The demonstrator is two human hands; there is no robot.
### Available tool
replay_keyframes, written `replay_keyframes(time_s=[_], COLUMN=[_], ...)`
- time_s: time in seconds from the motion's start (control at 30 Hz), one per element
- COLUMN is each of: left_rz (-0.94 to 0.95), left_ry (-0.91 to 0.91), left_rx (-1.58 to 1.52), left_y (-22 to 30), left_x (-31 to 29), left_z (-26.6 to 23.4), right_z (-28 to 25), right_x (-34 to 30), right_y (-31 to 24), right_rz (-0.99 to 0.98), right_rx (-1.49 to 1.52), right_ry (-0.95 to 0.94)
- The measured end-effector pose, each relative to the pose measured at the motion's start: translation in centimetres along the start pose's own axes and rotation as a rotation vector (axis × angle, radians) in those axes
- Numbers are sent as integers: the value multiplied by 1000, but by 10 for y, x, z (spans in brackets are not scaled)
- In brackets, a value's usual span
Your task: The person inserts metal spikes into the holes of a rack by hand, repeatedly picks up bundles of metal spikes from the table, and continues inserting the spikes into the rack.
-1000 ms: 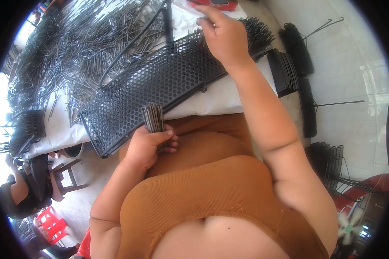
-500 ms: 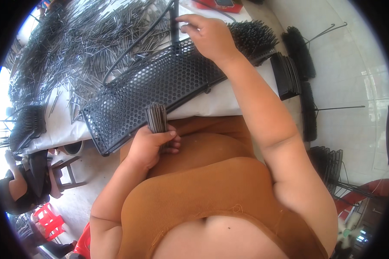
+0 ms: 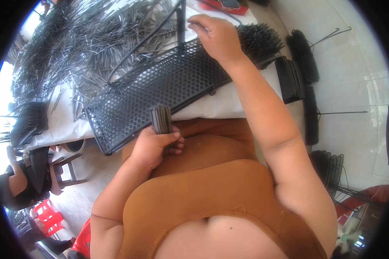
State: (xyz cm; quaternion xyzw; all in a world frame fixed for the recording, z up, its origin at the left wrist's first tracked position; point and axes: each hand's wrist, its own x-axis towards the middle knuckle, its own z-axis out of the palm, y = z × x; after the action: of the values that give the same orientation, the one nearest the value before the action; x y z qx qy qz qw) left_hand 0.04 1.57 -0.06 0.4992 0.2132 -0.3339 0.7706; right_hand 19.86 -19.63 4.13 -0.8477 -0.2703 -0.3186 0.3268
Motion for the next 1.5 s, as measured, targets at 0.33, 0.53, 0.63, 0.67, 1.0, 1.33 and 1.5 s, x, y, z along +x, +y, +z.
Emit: replay_keyframes(time_s=[0.33,0.53,0.63,0.67,1.0,1.33,1.5], left_rz=[21,22,18,17,16,13,7], left_ry=[-43,-46,-57,-57,-43,-25,-21], left_rx=[-5,-22,-20,-22,-2,-10,3], left_y=[-3,-4,-4,-4,-3,-2,-2], left_x=[-2,1,2,2,0,-1,3], left_z=[3,1,0,0,3,2,3], right_z=[-6,-17,-19,-19,-15,-12,-10], right_x=[0,5,6,7,6,3,4], right_y=[1,-8,-13,-15,-7,10,14], right_rz=[75,213,75,35,68,87,206], right_rx=[56,109,87,60,-78,-230,-219], right_ry=[-168,-311,-320,-320,-326,-329,-408])
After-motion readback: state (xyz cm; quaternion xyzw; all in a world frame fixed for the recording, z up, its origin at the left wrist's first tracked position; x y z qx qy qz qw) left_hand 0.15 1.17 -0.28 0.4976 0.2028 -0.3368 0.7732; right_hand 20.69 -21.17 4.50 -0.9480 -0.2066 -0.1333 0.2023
